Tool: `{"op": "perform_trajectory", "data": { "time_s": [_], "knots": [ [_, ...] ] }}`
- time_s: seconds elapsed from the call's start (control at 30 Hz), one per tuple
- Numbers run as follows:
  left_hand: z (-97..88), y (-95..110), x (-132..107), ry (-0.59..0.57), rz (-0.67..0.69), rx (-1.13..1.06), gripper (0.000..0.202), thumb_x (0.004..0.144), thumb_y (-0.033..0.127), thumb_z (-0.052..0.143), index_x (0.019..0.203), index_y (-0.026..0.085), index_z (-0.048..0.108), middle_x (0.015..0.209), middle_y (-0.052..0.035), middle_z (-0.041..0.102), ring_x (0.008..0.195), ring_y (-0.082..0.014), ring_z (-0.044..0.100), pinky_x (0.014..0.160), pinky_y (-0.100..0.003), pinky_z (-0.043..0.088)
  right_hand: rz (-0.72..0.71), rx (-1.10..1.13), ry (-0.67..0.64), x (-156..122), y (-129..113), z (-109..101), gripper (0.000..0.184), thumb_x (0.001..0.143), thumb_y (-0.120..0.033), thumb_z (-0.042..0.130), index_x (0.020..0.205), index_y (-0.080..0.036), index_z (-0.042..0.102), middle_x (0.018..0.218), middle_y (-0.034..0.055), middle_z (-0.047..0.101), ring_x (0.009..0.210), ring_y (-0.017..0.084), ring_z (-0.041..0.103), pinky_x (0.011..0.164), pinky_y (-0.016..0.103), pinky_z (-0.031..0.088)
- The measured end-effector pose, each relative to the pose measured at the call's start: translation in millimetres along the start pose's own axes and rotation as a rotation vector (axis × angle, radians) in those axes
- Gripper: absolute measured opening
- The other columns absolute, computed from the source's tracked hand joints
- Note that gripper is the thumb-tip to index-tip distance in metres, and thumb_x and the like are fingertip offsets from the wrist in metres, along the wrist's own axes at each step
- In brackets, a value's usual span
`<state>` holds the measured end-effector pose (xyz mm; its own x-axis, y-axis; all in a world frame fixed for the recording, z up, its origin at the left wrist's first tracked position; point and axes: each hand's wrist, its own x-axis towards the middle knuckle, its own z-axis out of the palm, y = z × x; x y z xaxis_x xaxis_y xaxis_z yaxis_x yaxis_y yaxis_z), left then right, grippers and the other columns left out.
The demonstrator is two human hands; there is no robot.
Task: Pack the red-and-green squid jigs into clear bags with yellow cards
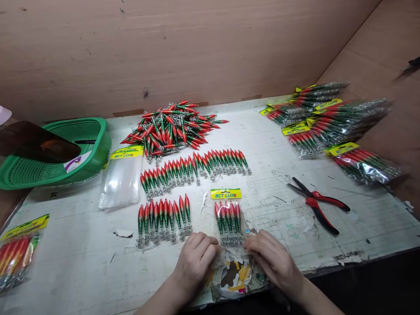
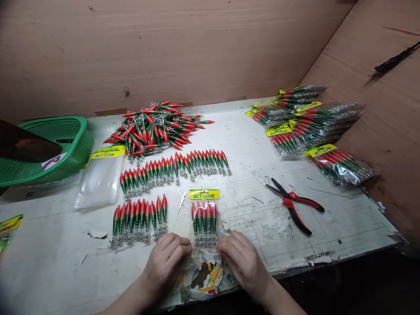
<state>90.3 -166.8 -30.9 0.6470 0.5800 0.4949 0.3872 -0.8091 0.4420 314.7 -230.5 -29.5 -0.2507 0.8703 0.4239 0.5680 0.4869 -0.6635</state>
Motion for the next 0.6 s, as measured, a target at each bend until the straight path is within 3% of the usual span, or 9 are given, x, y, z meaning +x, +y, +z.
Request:
{"op": "perform_trajectory", "data": {
  "time_s": [0.07,0.23,0.3,0.47,0.6],
  "knots": [
    [1.9,0.7,-1.8,-0.001,-0.032,-0.014,0.022,0.093,0.01,0.039,0.082,0.015,0.058,0.075,-0.0045,0.065,0.069,-0.0147,0.05,0.061,-0.028,0.038,0.076,0.026,0.021,1.7,-1.4,0.8,0.019,0.091,-0.006,0.045,0.099,-0.018,0.057,0.082,0.0063,0.066,0.072,0.017,0.057,0.063,0.03,0.049],
    [-0.3,-4.0,-0.5,-0.063,0.113,-0.048,0.016,0.092,0.01,0.045,0.086,0.016,0.058,0.087,-0.0032,0.071,0.079,-0.0154,0.054,0.069,-0.027,0.042,0.128,0.078,0.033,0.0,-1.4,0.5,0.022,0.089,-0.006,0.047,0.099,-0.023,0.057,0.083,0.0048,0.066,0.074,0.019,0.057,0.064,0.032,0.048],
    [-0.4,-4.6,0.1,-0.074,0.08,-0.099,0.017,0.092,0.008,0.044,0.084,0.017,0.056,0.085,-0.0023,0.072,0.077,-0.0154,0.054,0.068,-0.027,0.042,0.158,0.099,0.035,-2.5,-1.9,1.6,0.021,0.09,-0.007,0.047,0.098,-0.023,0.057,0.083,0.0041,0.066,0.076,0.019,0.057,0.065,0.032,0.048],
    [7.3,4.5,-4.2,-0.014,-0.183,-0.207,0.017,0.087,0.004,0.044,0.082,0.019,0.052,0.075,-0.0036,0.065,0.071,-0.0153,0.057,0.063,-0.026,0.045,0.374,0.083,0.067,-7.3,-8.1,12.3,0.016,0.093,-0.012,0.044,0.09,-0.023,0.055,0.079,0.0023,0.061,0.076,0.018,0.052,0.065,0.031,0.045],
    [12.3,15.6,-6.1,-0.051,-0.515,-0.254,0.013,0.089,0.011,0.045,0.081,0.02,0.051,0.072,-0.001,0.061,0.065,-0.0125,0.059,0.06,-0.022,0.047,0.485,0.005,0.154,-10.5,-12.6,25.6,0.014,0.094,-0.017,0.044,0.085,-0.023,0.053,0.077,0.0018,0.059,0.076,0.019,0.051,0.067,0.031,0.042]
  ]
}}
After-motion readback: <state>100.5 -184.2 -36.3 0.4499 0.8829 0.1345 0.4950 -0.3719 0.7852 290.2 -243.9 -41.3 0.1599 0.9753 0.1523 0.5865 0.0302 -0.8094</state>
